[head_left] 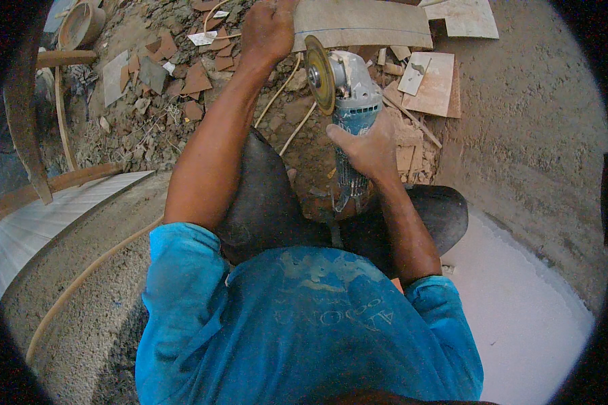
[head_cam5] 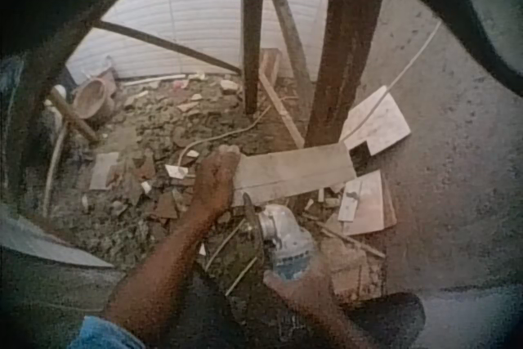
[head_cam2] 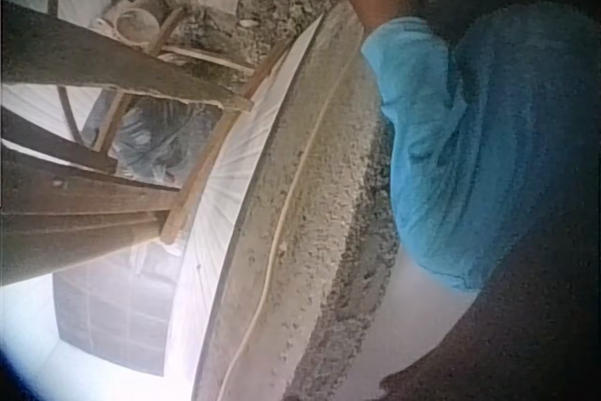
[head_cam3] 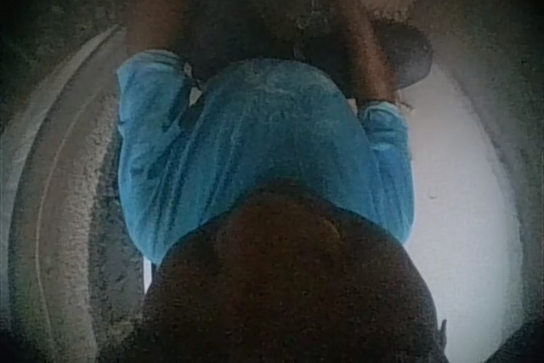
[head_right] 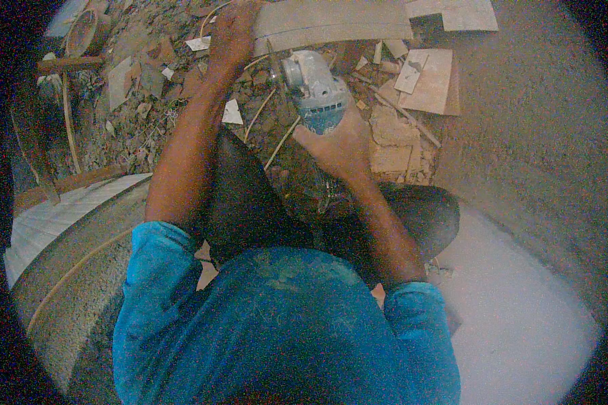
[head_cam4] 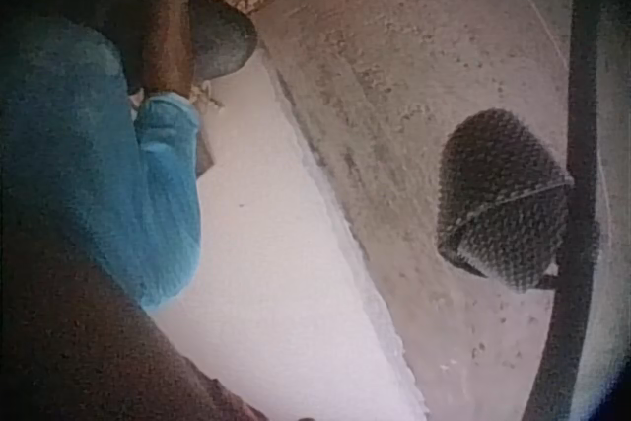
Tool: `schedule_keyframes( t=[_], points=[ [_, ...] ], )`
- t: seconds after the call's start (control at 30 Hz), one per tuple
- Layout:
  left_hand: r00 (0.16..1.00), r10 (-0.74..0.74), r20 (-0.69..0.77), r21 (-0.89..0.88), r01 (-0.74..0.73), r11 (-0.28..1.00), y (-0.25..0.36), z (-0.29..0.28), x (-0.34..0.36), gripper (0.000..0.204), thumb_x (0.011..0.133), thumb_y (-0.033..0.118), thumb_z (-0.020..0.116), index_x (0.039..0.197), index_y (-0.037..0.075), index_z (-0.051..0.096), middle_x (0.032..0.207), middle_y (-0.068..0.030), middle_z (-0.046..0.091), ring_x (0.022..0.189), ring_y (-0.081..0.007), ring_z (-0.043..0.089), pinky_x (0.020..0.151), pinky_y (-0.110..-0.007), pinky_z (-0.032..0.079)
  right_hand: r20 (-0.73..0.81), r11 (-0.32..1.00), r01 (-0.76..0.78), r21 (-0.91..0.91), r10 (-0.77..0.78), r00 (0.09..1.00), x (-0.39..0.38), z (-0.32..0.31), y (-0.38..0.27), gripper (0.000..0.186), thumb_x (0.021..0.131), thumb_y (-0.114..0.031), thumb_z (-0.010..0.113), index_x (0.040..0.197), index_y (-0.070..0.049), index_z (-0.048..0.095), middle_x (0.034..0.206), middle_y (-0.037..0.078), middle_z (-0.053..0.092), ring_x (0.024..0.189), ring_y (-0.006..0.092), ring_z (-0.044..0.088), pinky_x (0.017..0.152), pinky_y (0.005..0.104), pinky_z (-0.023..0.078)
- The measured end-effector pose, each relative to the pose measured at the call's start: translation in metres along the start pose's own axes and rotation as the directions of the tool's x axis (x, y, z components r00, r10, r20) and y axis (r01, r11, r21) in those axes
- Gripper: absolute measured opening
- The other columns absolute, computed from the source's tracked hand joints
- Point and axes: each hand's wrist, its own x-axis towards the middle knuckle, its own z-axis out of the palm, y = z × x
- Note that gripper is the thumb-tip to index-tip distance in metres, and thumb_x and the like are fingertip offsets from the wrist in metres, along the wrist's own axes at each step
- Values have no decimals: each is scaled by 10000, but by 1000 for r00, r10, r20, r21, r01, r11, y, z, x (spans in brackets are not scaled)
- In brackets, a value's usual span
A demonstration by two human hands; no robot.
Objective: The person measures and marks a rectangular tile with a tape measure, pen, and spirit level. They then use an angle grinder to cut the tile along the marked line.
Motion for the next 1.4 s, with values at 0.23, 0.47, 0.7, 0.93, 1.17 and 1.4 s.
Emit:
schedule_keyframes(
  t=[0.23,0.47,0.7,0.93,1.17,1.4],
  points=[
    [999,-44,-19,27,45,999,-1,0,-3,430,1032,367,516,827,-7,571,766,-99,547,748,-235,537,704,-423,418,-12,1000,-6,-11,6,1000,0,2,-2,894,675,-379,881,1418,-35,521,1244,239,685,1136,418,676,979,489,537],
    [996,-89,-2,32,89,996,-1,0,-4,448,1031,374,519,809,-14,547,743,-91,512,731,-234,516,692,-429,403,-27,1000,27,11,-26,999,-1,4,3,839,667,-387,892,1346,-25,557,1200,239,695,1102,418,683,944,490,546],
    [998,-65,-28,-12,64,998,-1,1,-4,457,1032,369,518,793,-19,531,728,-86,491,712,-229,499,679,-430,391,0,999,-4,36,4,1000,1,5,0,823,672,-386,890,1335,-23,563,1180,242,698,1076,417,691,927,485,554],
    [999,-22,-33,49,24,999,-2,0,-3,455,1029,344,518,748,-12,475,696,-94,442,675,-223,459,650,-430,360,6,999,-48,-24,48,999,0,4,-3,863,673,-391,891,1371,-18,546,1194,253,693,1092,423,689,938,491,553],
    [999,-31,20,71,30,997,-6,-1,-3,443,1022,331,507,748,-10,435,685,-113,395,658,-238,437,639,-436,339,-20,1000,-20,-16,19,1000,-1,7,0,886,676,-396,892,1390,-13,533,1181,253,698,1073,432,695,921,499,560],
    [999,52,10,132,-53,990,-9,0,-3,426,1020,328,460,751,-2,436,701,-127,394,674,-262,444,655,-453,342,-24,998,-25,-58,24,999,-3,7,2,867,674,-432,891,1356,-17,552,1162,253,703,1068,437,695,916,502,559]
  ],
)
